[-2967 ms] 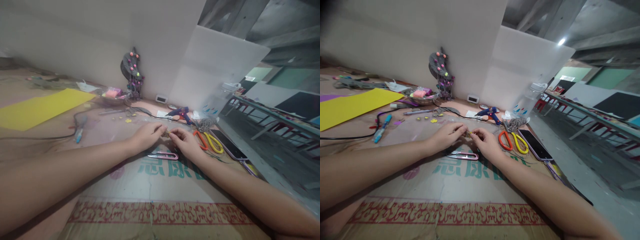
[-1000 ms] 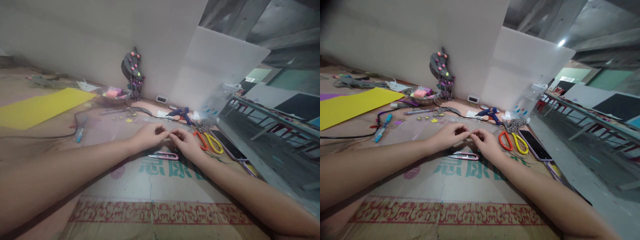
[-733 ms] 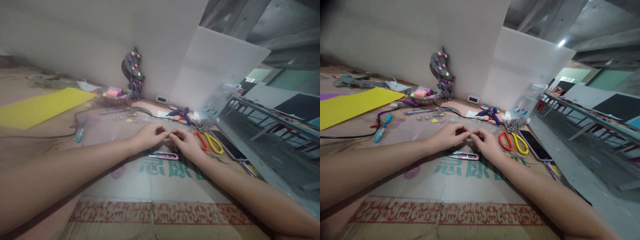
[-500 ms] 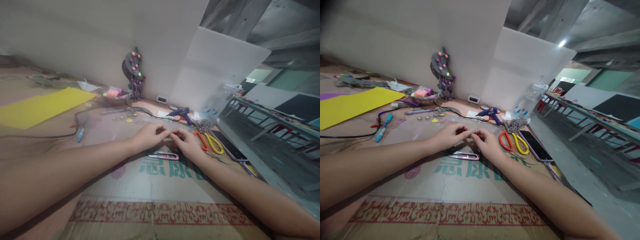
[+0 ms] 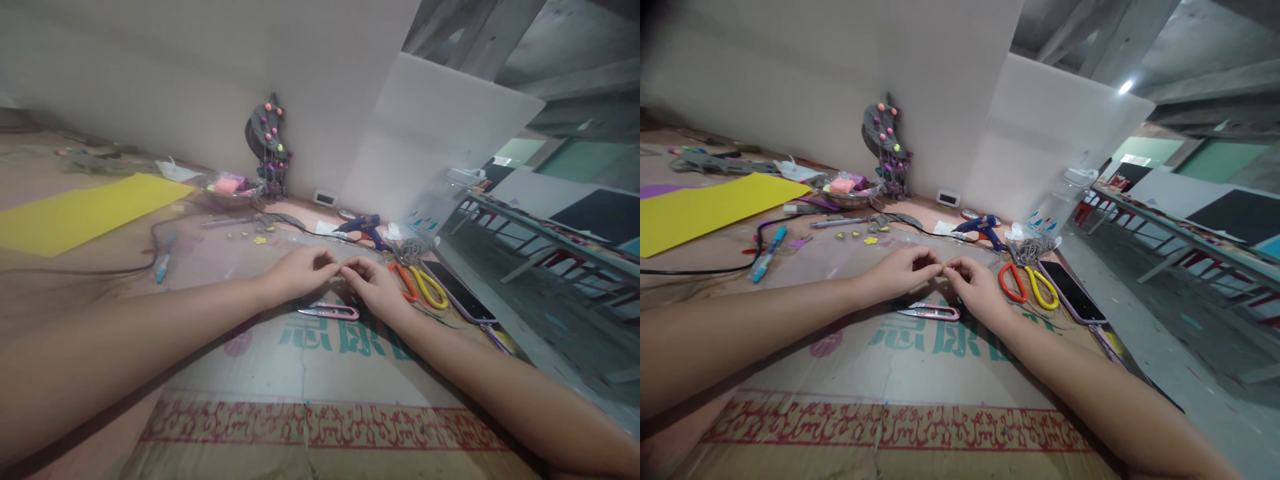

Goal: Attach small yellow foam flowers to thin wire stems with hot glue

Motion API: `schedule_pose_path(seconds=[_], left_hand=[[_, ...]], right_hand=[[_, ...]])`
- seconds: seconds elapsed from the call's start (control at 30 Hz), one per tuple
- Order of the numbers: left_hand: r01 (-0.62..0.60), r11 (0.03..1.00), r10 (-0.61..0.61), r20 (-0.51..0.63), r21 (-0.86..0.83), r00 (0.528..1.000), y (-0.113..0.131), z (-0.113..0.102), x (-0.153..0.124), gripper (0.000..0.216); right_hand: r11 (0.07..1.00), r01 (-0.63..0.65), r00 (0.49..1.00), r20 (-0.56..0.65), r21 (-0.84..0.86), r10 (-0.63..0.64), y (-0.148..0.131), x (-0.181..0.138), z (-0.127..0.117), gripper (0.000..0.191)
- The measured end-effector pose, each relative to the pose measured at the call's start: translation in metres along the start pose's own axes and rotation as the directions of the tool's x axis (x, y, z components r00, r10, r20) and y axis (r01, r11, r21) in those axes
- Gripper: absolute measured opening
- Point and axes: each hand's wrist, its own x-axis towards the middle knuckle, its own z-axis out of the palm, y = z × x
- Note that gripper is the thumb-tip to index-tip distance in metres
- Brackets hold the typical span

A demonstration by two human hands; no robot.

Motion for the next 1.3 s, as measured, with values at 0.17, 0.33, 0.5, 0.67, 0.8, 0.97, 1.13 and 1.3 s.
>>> schedule_pose_path(seconds=[0.17, 0.33, 0.5, 0.67, 0.8, 0.97, 1.13, 1.3], left_hand=[[-0.014, 0.999, 0.014, 0.008, 0.045, 1.000, -0.0010, 0.0007, -0.0002, 0.024], [-0.051, 0.994, 0.048, 0.041, 0.093, 0.998, -0.0013, 0.0005, -0.0009, 0.026], [-0.055, 0.995, 0.052, 0.034, 0.088, 0.998, -0.0007, -0.0002, -0.0010, 0.027], [-0.065, 0.994, 0.064, 0.022, 0.091, 0.998, -0.0006, -0.0004, -0.0006, 0.027], [-0.081, 0.993, 0.079, 0.024, 0.088, 0.997, -0.0007, -0.0014, -0.0003, 0.027], [-0.064, 0.996, 0.062, 0.024, 0.066, 0.998, -0.0005, -0.0020, -0.0004, 0.034], [-0.060, 0.997, 0.060, 0.002, 0.047, 0.998, -0.0008, -0.0001, -0.0008, 0.027], [-0.052, 0.996, 0.053, -0.012, 0.066, 0.999, -0.0014, 0.0006, -0.0002, 0.026]], right_hand=[[1.000, 0.000, 1.000, 0.026, 0.012, 0.000, -0.0007, 0.0004, -0.0004, 0.025], [1.000, 0.004, 1.000, 0.029, -0.003, -0.004, -0.0034, 0.0008, -0.0006, 0.026], [1.000, -0.007, 1.000, 0.025, 0.014, 0.007, -0.0020, 0.0011, -0.0004, 0.026], [1.000, 0.002, 1.000, 0.025, 0.024, -0.003, -0.0013, 0.0013, -0.0004, 0.027], [0.999, -0.011, 1.000, 0.004, 0.039, 0.011, -0.0003, 0.0018, -0.0002, 0.031], [0.999, -0.021, 1.000, -0.004, 0.046, 0.021, 0.0001, 0.0019, -0.0006, 0.034], [0.998, -0.022, 1.000, -0.013, 0.055, 0.023, -0.0004, 0.0020, -0.0003, 0.034], [0.998, -0.023, 1.000, -0.005, 0.060, 0.023, 0.0013, 0.0021, -0.0002, 0.035]])
